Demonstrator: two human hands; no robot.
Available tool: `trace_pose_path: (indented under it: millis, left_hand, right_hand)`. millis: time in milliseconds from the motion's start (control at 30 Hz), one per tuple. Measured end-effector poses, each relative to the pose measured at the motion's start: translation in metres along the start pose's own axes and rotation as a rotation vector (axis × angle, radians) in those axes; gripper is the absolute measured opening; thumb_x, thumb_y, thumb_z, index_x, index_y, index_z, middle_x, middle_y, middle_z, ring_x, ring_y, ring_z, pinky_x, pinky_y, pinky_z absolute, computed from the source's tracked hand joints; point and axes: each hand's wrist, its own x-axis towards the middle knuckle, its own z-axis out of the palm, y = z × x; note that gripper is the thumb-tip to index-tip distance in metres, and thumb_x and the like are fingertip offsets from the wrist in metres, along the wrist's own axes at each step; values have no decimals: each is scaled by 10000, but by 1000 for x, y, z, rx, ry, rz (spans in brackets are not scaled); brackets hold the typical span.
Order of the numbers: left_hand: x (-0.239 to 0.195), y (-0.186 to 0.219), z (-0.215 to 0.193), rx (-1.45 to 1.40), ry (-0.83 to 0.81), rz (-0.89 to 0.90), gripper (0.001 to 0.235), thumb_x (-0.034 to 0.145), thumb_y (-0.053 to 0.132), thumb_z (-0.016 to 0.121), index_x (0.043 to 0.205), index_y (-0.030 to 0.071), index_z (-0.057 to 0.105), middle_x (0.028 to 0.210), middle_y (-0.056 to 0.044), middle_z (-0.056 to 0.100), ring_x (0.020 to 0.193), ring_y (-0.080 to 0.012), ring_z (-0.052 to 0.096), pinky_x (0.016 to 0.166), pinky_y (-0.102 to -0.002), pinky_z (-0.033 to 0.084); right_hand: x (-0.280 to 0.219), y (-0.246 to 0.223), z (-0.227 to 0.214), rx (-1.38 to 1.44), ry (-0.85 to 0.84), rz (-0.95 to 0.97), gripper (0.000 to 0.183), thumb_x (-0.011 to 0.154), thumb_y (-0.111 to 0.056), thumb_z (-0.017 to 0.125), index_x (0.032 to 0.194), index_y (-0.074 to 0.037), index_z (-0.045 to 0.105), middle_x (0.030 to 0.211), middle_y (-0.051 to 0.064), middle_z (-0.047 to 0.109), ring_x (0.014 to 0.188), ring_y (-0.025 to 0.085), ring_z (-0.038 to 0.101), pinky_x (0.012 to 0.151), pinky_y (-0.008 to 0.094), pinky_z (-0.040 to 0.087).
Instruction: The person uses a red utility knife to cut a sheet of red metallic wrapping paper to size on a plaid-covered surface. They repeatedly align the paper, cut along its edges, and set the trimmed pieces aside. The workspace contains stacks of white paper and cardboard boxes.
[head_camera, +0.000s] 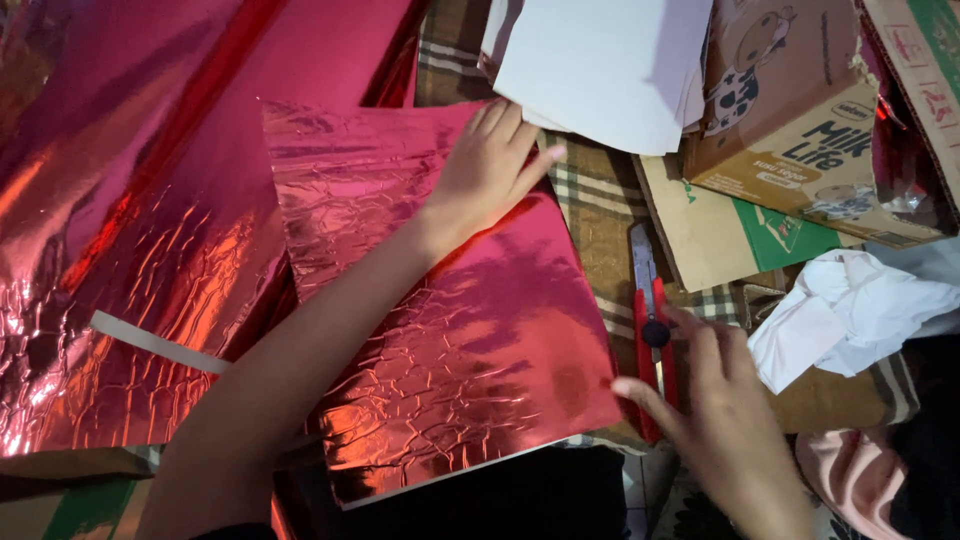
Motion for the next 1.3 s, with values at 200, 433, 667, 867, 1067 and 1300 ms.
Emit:
trace_pose_path:
  millis: [200, 433, 667, 867, 1067, 1300]
  left_hand:
    - [-11, 20, -32, -68, -156, -146, 582, 1047, 494, 464, 1234, -36, 615, 1144, -200, 670, 1059, -313, 628, 1035, -475, 481]
    - [-25, 6, -12, 26, -163, -135, 1002, 899, 835, 455, 1501, 35, 414, 1502, -197, 452, 1385, -361, 417, 1166, -554, 288]
    - [1, 2, -51, 83, -529, -408, 1242, 787, 980, 385, 1578, 45, 170, 1653, -243, 140, 1514, -419, 136, 1217, -550, 145]
    - [-6, 24, -61, 126, -503, -449, 1047, 957, 815, 153, 1574, -29, 89, 1639, -307, 95, 1510, -454, 100, 1222, -552, 112]
    - [-59, 90, -71, -83, -44, -126, 806, 1033, 598, 420, 1438, -98, 396, 1408, -303, 521, 1320, -408, 517, 1141, -505, 423]
    - [-94, 110, -62, -291, -77, -88, 873, 985, 600, 495, 1530, -62, 330, 1595, -242, 386, 1489, -388, 389, 1248, -522, 286]
  right_hand:
    - [-12, 18, 26, -55, 168, 63, 640, 897, -299, 682, 1432, -5, 490, 1152, 201, 567, 1064, 381, 589, 943, 448, 465]
    - [-63, 71, 37, -244, 206, 86, 715, 834, -309, 708, 1506, -137, 538, 1120, 113, 659, 1025, 362, 612, 952, 449, 479]
    - [-99, 72, 5, 64, 80, 277, 554, 828, -238, 642, 1382, -243, 628, 1266, -44, 692, 1155, 134, 646, 1006, 275, 446]
    - [-118, 44, -7, -61, 276, 362, 535, 807, -257, 772, 1334, -320, 709, 926, -58, 688, 899, 23, 615, 877, 154, 409]
    - [-113, 24, 3, -38, 341, 299, 474, 799, -214, 782, 1269, -262, 742, 940, -45, 705, 867, 35, 658, 883, 169, 468]
    - [-100, 24, 8, 26, 326, 226, 456, 789, -180, 773, 1242, -222, 747, 945, -39, 712, 796, 42, 665, 730, 180, 491]
